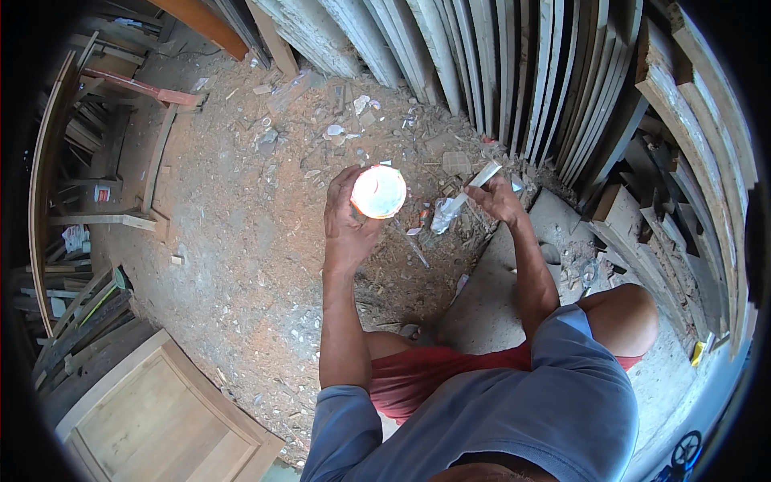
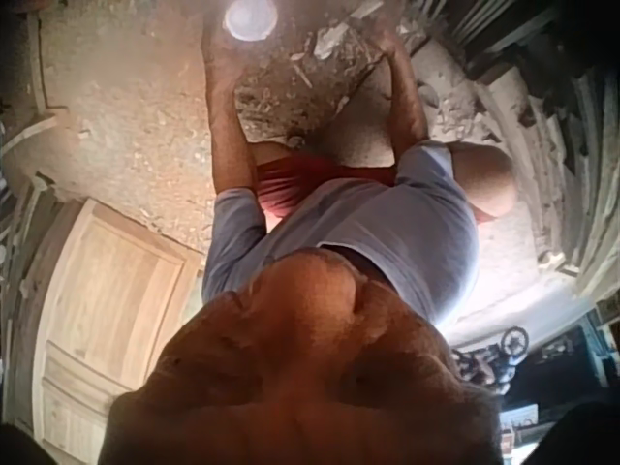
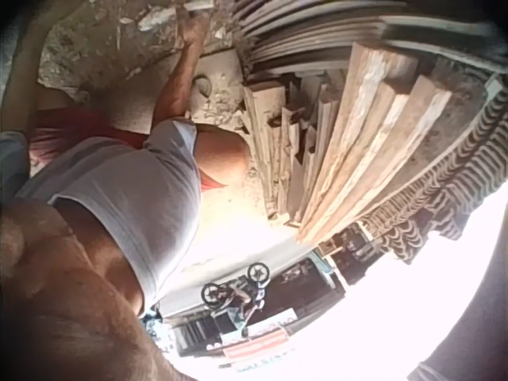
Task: The person mixes a white putty substance in a small cup using a thin wooden strip and then carries the cup while walking through a woodworking shop.
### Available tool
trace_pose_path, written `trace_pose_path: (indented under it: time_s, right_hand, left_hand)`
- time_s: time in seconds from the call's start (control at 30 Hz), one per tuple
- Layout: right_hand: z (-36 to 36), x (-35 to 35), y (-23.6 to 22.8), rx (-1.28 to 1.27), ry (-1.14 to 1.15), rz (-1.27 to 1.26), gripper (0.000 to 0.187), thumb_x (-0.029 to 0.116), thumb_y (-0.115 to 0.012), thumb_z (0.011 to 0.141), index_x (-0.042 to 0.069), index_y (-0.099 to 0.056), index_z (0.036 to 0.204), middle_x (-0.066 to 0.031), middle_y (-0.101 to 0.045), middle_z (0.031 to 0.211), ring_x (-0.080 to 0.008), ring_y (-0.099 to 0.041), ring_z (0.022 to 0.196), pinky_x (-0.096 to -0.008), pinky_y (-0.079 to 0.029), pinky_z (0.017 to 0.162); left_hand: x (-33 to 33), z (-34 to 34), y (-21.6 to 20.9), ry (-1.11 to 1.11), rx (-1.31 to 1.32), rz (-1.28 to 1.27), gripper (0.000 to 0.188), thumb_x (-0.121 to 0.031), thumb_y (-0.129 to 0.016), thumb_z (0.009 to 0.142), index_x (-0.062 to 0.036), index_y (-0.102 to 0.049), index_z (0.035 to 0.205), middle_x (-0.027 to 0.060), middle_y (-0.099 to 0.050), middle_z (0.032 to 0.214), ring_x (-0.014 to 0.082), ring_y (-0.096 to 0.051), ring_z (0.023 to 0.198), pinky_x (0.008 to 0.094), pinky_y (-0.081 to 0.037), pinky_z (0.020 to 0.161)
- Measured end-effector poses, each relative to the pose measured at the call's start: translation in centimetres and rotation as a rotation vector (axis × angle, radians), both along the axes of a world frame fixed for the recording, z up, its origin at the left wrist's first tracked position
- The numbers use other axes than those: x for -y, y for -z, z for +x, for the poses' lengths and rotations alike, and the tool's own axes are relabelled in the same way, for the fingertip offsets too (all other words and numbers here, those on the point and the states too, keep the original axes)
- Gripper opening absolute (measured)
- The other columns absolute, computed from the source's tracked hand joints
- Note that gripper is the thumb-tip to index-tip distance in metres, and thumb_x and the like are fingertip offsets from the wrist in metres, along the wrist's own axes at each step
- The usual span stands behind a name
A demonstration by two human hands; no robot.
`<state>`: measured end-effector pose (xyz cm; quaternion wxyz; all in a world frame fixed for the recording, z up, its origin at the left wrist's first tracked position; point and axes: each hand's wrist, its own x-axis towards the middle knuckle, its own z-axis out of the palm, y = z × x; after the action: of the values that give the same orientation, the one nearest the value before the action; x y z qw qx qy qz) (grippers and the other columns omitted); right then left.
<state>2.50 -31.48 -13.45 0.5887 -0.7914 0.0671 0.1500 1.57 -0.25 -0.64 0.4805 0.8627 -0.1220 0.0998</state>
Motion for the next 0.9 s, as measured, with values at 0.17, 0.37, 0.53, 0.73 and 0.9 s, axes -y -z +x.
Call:
trace_pose_path:
  time_s: [0.17, 0.37, 0.53, 0.73, 0.9]
  right_hand:
    - [0.3, 0.6, 0.6, -0.074, 0.009, -0.051, 0.019, 0.015, -0.072, 0.096, -0.002, -0.074, 0.106, -0.0085, -0.076, 0.093, -0.0129, -0.066, 0.085, -0.0336, -0.053, 0.08]
    - [0.2, -0.1, -0.6, -0.039, 0.046, 0.025, 0.021, 0.014, -0.071, 0.097, -0.003, -0.071, 0.109, -0.0082, -0.074, 0.097, -0.0143, -0.065, 0.088, -0.0346, -0.053, 0.081]
    - [0.5, -0.1, -1.8, -0.025, 0.033, 0.034, 0.022, 0.013, -0.071, 0.097, -0.002, -0.07, 0.112, -0.0051, -0.072, 0.095, -0.0137, -0.064, 0.086, -0.0326, -0.053, 0.079]
    - [0.4, 0.0, -1.2, 0.076, 0.166, 0.121, 0.018, 0.019, -0.073, 0.097, 0.002, -0.071, 0.104, -0.0027, -0.07, 0.088, -0.0116, -0.061, 0.079, -0.031, -0.051, 0.073]
    - [0.5, 0.4, -0.7, 0.134, 0.269, 0.077, 0.019, 0.02, -0.071, 0.098, 0.002, -0.072, 0.104, -0.003, -0.071, 0.09, -0.0132, -0.062, 0.08, -0.0314, -0.051, 0.075]
  left_hand:
    - [-0.4, -0.2, 0.2, -0.03, -0.008, 0.046, 0.069, 0.002, -0.081, 0.072, -0.0076, -0.057, 0.136, 0.0174, -0.056, 0.14, 0.0352, -0.055, 0.131, 0.0442, -0.048, 0.109]
    - [-0.6, 0.0, 0.0, -0.036, -0.026, 0.045, 0.068, -0.001, -0.082, 0.073, -0.0075, -0.057, 0.136, 0.018, -0.056, 0.139, 0.0362, -0.054, 0.132, 0.045, -0.047, 0.11]
    - [-0.8, 0.1, 0.4, -0.025, -0.007, 0.075, 0.068, -0.003, -0.082, 0.074, -0.0079, -0.057, 0.137, 0.0182, -0.056, 0.139, 0.0371, -0.054, 0.132, 0.0463, -0.046, 0.11]
    - [-0.6, 0.2, 0.3, -0.048, 0.039, 0.137, 0.065, 0.006, -0.077, 0.075, -0.0062, -0.056, 0.135, 0.014, -0.059, 0.137, 0.0286, -0.058, 0.128, 0.04, -0.045, 0.11]
    - [-0.8, 0.1, 0.4, -0.041, 0.0, 0.144, 0.067, 0.0, -0.08, 0.074, -0.006, -0.055, 0.137, 0.0167, -0.057, 0.139, 0.035, -0.053, 0.132, 0.045, -0.044, 0.112]
